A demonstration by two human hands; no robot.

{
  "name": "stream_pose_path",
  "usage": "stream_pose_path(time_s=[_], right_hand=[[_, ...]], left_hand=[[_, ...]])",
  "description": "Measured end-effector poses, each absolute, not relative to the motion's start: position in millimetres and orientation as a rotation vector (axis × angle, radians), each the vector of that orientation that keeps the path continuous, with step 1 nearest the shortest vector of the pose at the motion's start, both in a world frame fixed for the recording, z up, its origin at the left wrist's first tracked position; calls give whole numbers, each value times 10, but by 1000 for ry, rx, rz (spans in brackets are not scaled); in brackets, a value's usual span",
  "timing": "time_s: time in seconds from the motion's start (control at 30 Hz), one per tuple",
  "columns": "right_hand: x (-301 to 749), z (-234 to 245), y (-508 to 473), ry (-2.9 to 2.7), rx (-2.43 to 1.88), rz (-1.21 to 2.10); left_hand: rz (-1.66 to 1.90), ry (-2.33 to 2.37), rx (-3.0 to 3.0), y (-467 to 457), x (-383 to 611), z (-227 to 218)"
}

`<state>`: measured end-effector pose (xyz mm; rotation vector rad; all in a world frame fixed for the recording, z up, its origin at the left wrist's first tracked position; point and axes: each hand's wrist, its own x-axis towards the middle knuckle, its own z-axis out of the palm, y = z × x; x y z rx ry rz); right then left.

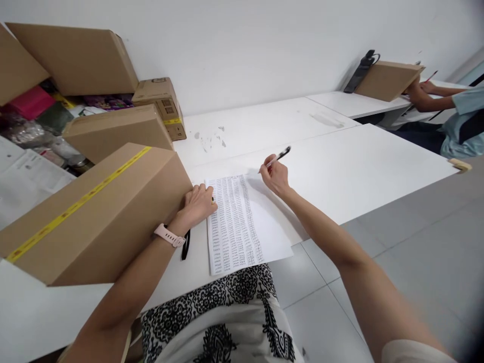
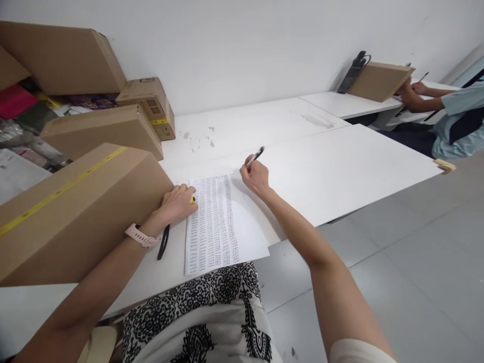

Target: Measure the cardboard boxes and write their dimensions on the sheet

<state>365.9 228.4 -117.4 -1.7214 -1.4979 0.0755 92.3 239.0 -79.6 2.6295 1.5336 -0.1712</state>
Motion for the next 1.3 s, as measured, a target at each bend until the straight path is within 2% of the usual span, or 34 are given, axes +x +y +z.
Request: stream_pose_path(time_s=[0.13,0.23,0.33,0.5,0.67,0.9,1.3], right_hand=[[3493,-1241,2479,-959,-1352,744],[3452,-1327,2621,-856,-1274,897],[3484,-1418,2720,-912,-1330,865],[3527,-1498,2779,-1033,-1380,783],[3465,-1499,2712,-984,-1312,875],[3382,-1433,2585,-1131,-1544,558],[3397,-1415,2578,-1200,-1593,577]], left_hand=[[-149,1405,2739,2392,1125,-805],[-118,1116,2758,2399,1423,-849],[-176,1010,2680,2430,1725,-912],[-182,1119,2636,2439,1912,-977],[-12,1101,2774,2393,1902,-1045],[276,1100,2733,2432,1904,-1263],[689,1090,2525,2554,1877,-1527]])
